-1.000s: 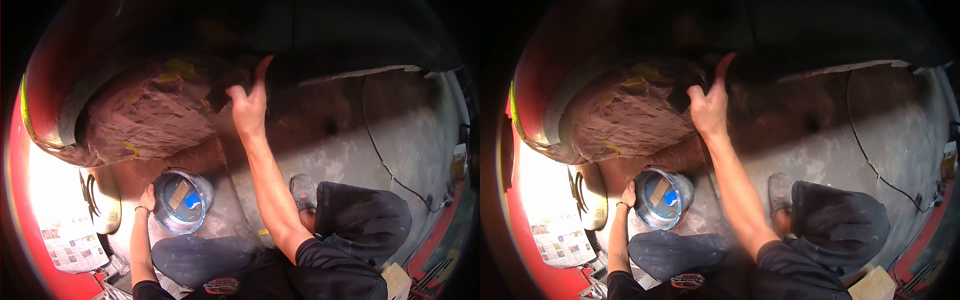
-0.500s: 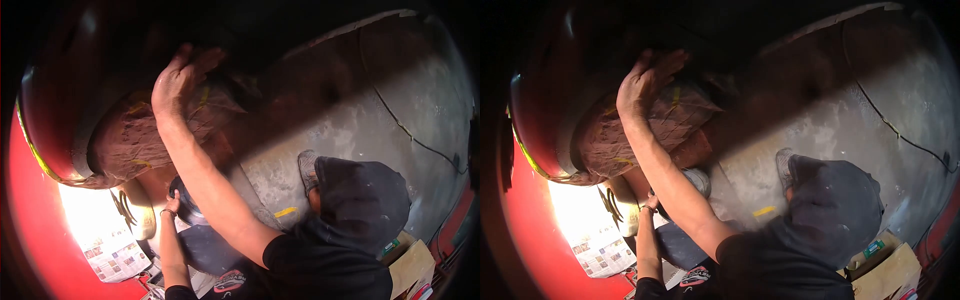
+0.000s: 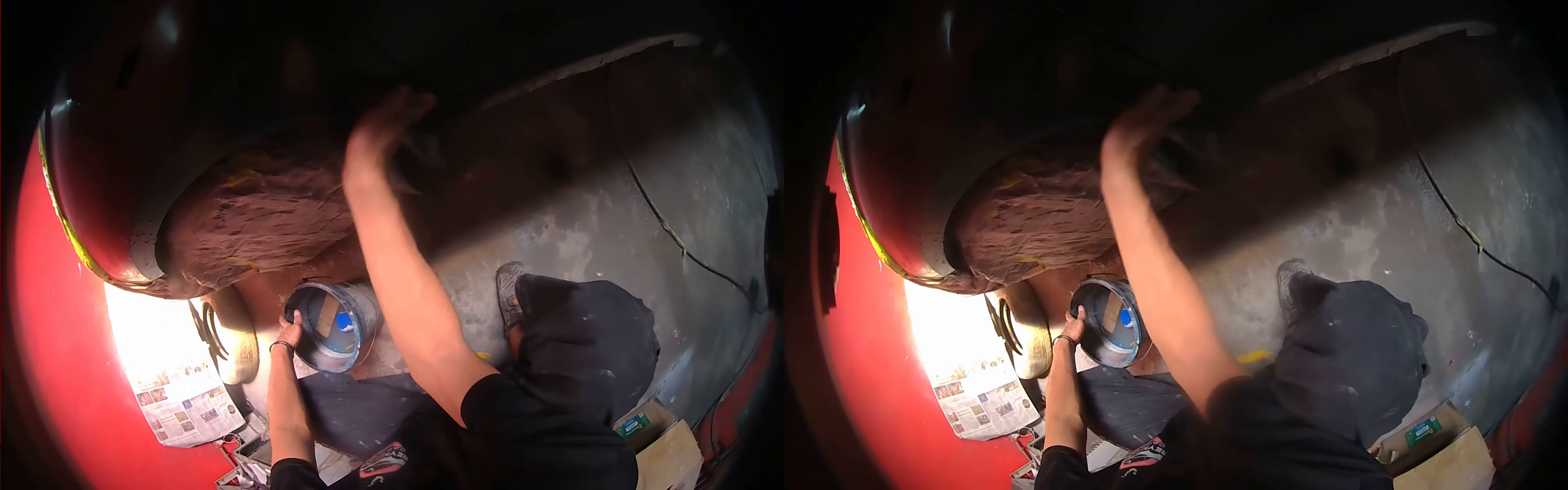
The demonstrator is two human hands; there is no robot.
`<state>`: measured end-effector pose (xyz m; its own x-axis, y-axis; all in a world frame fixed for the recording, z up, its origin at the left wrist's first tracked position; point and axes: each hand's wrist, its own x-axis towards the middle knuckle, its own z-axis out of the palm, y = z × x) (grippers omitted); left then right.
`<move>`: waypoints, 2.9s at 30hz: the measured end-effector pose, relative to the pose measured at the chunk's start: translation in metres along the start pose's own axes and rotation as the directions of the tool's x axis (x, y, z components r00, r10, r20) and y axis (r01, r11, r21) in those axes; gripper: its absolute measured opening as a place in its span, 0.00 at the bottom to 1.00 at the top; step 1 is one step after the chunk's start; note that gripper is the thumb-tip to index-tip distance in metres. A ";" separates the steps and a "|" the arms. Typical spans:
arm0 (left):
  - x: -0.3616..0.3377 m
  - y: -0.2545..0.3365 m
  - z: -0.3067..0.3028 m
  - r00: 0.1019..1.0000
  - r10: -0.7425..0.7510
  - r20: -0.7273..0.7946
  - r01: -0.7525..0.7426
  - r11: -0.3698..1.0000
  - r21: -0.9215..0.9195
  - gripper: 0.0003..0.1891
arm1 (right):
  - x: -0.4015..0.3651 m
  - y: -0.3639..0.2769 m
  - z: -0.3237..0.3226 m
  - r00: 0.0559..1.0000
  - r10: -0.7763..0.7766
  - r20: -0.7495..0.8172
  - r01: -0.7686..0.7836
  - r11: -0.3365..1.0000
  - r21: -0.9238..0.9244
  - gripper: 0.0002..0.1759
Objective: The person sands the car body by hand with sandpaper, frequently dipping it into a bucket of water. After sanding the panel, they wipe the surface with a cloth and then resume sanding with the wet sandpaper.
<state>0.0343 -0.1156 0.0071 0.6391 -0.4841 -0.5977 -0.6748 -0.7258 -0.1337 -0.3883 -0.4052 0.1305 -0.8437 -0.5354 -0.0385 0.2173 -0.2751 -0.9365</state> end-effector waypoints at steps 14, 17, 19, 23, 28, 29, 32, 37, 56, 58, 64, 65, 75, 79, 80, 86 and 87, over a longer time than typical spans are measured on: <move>0.031 -0.024 0.015 1.000 0.023 -0.007 -0.024 0.976 -0.217 0.63 | 0.016 -0.058 -0.013 0.922 0.315 0.227 0.073 0.434 -0.898 0.35; 0.036 -0.027 0.010 1.000 0.022 -0.014 -0.024 0.982 -0.189 0.65 | 0.052 0.006 -0.012 0.901 0.375 0.218 0.157 0.186 -0.970 0.37; 0.037 -0.024 0.008 0.999 0.036 -0.013 -0.038 0.990 -0.139 0.64 | 0.041 -0.021 -0.021 0.946 0.285 0.153 -0.136 0.778 -0.614 0.37; 0.050 -0.032 0.008 0.996 0.048 0.071 -0.014 0.907 -0.422 0.67 | 0.030 -0.020 -0.026 0.955 0.293 0.038 -0.296 0.950 0.098 0.37; 0.056 -0.038 0.016 0.998 0.061 0.015 -0.053 0.952 -0.302 0.64 | 0.078 0.028 -0.050 0.909 0.415 0.044 -0.414 0.885 0.214 0.36; 0.069 -0.039 0.020 0.997 0.051 0.055 -0.025 0.916 -0.400 0.64 | 0.070 0.019 -0.050 0.913 0.405 0.056 -0.406 0.881 0.243 0.37; 0.044 -0.034 0.009 0.990 0.077 0.118 0.006 0.812 -0.584 0.65 | 0.088 0.061 -0.060 0.913 0.391 0.118 -0.408 0.864 0.294 0.37; 0.064 -0.040 0.013 0.993 0.101 0.056 -0.060 0.865 -0.499 0.67 | 0.134 0.105 -0.103 0.821 0.412 0.395 -0.571 0.581 0.581 0.39; 0.041 -0.031 -0.001 0.985 -0.085 0.149 0.137 0.915 -0.381 0.73 | 0.037 0.003 -0.024 0.877 0.465 -0.118 -0.408 0.852 0.329 0.44; -0.003 -0.003 -0.018 0.968 0.013 0.252 0.095 0.907 -0.411 0.73 | 0.055 0.084 -0.025 0.878 0.477 0.027 -0.457 0.823 0.338 0.44; 0.080 -0.043 0.015 0.993 0.012 0.118 0.055 0.833 -0.551 0.72 | 0.062 0.032 -0.055 0.743 0.665 0.073 -0.584 0.591 0.556 0.40; 0.069 -0.043 0.010 0.993 -0.015 0.120 0.078 0.836 -0.543 0.71 | 0.060 0.037 -0.059 0.738 0.665 0.117 -0.591 0.552 0.589 0.40; 0.030 0.002 0.006 0.994 -0.035 0.100 0.070 0.927 -0.369 0.70 | -0.002 0.002 -0.030 0.985 0.161 0.056 -0.164 0.985 0.046 0.40; 0.019 -0.006 -0.002 0.996 -0.076 0.045 0.087 0.942 -0.325 0.70 | 0.034 -0.010 -0.048 0.924 0.379 0.055 -0.382 0.900 0.209 0.40; 0.017 -0.002 -0.002 0.998 -0.055 0.027 0.060 0.967 -0.248 0.69 | 0.044 -0.006 -0.051 0.902 0.430 0.040 -0.426 0.870 0.248 0.40; -0.023 0.007 -0.010 0.999 -0.023 0.049 0.037 0.953 -0.300 0.67 | -0.045 -0.024 -0.029 0.973 -0.013 0.230 0.015 1.000 -0.009 0.45; -0.031 0.019 -0.013 0.998 -0.059 0.034 0.065 0.962 -0.264 0.66 | -0.045 -0.003 -0.036 0.947 -0.115 0.299 0.158 0.979 -0.125 0.46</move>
<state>0.0068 -0.1209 0.0336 0.6647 -0.4241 -0.6151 -0.5103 -0.8590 0.0408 -0.3692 -0.3515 0.1221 -0.6775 -0.7143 0.1755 0.0180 -0.2547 -0.9669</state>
